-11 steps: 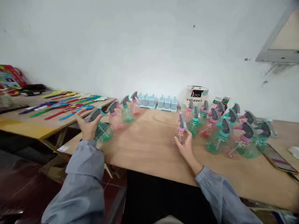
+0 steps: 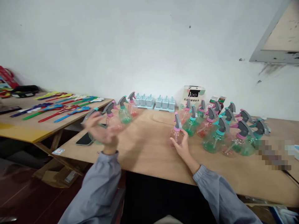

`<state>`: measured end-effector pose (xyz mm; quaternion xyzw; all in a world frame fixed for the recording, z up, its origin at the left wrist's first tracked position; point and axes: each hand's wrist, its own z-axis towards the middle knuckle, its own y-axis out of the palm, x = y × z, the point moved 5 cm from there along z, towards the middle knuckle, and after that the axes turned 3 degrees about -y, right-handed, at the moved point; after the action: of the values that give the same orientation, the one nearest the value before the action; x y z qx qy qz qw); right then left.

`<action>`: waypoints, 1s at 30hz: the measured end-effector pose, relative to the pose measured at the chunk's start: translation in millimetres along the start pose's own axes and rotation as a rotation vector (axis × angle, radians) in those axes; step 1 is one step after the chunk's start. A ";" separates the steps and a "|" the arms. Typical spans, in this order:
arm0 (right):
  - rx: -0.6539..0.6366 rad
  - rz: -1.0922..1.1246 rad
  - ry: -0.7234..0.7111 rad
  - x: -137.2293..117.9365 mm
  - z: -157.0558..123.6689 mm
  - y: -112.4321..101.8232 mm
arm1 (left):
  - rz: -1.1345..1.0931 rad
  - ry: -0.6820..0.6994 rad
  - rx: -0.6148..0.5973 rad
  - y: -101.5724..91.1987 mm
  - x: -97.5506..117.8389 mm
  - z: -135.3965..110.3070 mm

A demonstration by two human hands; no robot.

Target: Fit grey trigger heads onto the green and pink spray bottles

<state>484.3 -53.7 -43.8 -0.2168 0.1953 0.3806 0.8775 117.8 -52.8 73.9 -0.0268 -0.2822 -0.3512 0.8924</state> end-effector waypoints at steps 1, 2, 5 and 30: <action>-0.015 0.016 0.000 -0.6 -0.9 1.7 | -0.122 0.068 -0.160 21.6 21.8 -16.1; -0.035 0.036 -0.002 -1.1 -1.9 3.9 | -0.192 0.087 -0.363 46.0 40.3 -34.5; -0.108 0.103 -0.012 -3.0 -5.4 11.8 | -0.237 -0.086 -0.688 108.9 71.5 -85.8; 0.207 -0.068 0.213 80.5 57.8 -18.5 | -0.920 -1.363 -0.830 161.4 4.5 -120.1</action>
<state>559.5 12.3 -32.4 -0.1709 0.3182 0.3031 0.8819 282.3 36.3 -0.2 -0.4310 -0.5811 -0.6529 0.2242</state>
